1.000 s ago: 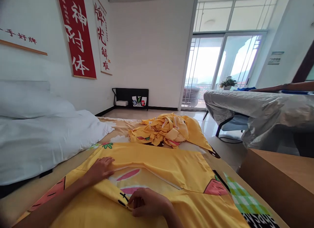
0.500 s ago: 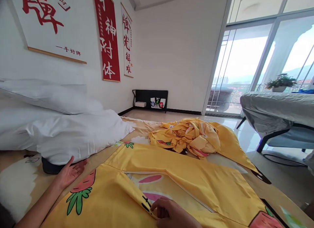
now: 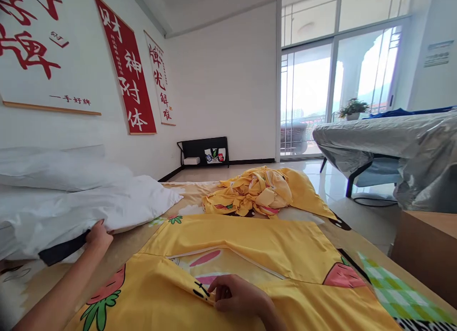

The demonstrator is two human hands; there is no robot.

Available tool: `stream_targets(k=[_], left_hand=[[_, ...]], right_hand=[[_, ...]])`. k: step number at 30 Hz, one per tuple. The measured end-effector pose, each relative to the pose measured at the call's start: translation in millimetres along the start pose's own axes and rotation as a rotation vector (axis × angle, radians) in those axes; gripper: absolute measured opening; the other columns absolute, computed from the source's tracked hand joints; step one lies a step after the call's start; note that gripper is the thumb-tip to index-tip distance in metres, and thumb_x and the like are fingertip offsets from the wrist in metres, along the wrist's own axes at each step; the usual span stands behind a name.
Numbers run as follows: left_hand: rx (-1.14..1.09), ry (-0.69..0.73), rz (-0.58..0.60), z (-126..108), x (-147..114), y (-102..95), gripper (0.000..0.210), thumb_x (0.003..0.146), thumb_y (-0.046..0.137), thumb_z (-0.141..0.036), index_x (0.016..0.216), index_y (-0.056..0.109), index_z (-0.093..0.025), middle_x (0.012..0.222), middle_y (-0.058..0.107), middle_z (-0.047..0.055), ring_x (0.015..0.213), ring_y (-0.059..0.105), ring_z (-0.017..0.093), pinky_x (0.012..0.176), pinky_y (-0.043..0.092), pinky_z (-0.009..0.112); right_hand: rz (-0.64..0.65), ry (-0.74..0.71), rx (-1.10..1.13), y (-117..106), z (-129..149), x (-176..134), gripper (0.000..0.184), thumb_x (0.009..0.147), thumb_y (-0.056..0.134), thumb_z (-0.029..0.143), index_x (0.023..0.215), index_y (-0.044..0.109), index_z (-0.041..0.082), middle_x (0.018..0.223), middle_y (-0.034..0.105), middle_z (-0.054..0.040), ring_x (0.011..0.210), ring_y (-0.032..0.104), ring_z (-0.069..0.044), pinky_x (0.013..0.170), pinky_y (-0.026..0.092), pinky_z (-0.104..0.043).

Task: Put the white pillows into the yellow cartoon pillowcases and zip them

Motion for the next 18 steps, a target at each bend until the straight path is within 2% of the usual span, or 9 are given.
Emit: stream_targets(k=[2,5,9,13,15,18], left_hand=[[-0.056,0.045,0.042,-19,-17,32.2,0.016,0.077,0.053,-0.022,0.091,0.045,-0.022,0.083,0.05,-0.001,0.072,0.053,0.016,0.06,0.05,0.029],[-0.139,0.112,0.186,-51,-43,87.5,0.01,0.077,0.052,-0.021,0.087,0.048,-0.02,0.08,0.05,-0.002,0.071,0.052,0.012,0.067,0.053,0.03],[-0.23,0.204,0.348,-97,-80,148.2,0.011,0.08,0.057,-0.025,0.089,0.053,-0.018,0.087,0.055,0.0,0.087,0.055,0.013,0.084,0.052,0.033],[-0.316,0.309,0.509,-144,-129,183.8,0.018,0.079,0.063,-0.024,0.094,0.057,-0.016,0.107,0.059,0.005,0.114,0.051,0.017,0.103,0.042,0.04],[-0.366,0.364,0.618,-169,-163,197.9,0.021,0.081,0.063,-0.021,0.1,0.059,-0.015,0.114,0.059,0.005,0.119,0.051,0.017,0.106,0.039,0.041],[-0.451,0.503,0.771,-208,-222,217.0,0.026,0.086,0.059,-0.023,0.111,0.061,-0.016,0.118,0.059,0.002,0.123,0.051,0.016,0.104,0.039,0.035]], right_hand=[[-0.012,0.013,-0.017,1,-1,1,0.041,0.065,0.064,0.024,0.106,0.069,0.019,0.078,0.063,0.0012,0.07,0.055,-0.012,0.065,0.041,-0.023],[-0.028,0.028,-0.037,1,-3,2,0.042,0.065,0.065,0.023,0.107,0.07,0.02,0.077,0.064,0.0016,0.07,0.056,-0.012,0.064,0.04,-0.022],[-0.044,0.017,-0.007,0,-4,2,0.043,0.065,0.064,0.023,0.108,0.069,0.019,0.078,0.064,0.0011,0.071,0.056,-0.012,0.064,0.04,-0.022],[-0.103,0.075,0.014,-1,-5,0,0.044,0.063,0.064,0.022,0.107,0.07,0.02,0.076,0.062,0.0019,0.071,0.054,-0.011,0.066,0.039,-0.023],[-0.147,0.102,0.005,1,-7,-1,0.046,0.064,0.065,0.025,0.11,0.07,0.022,0.078,0.061,0.0017,0.073,0.054,-0.012,0.068,0.04,-0.024],[-0.195,0.117,0.0,7,-13,1,0.051,0.068,0.068,0.034,0.118,0.067,0.028,0.085,0.063,-0.0001,0.077,0.055,-0.014,0.072,0.041,-0.026]])
Point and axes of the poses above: each hand's wrist, its own x-axis towards the middle knuckle, its own y-axis out of the palm, z = x × y, the point moved 3 cm from there along x, towards the middle knuckle
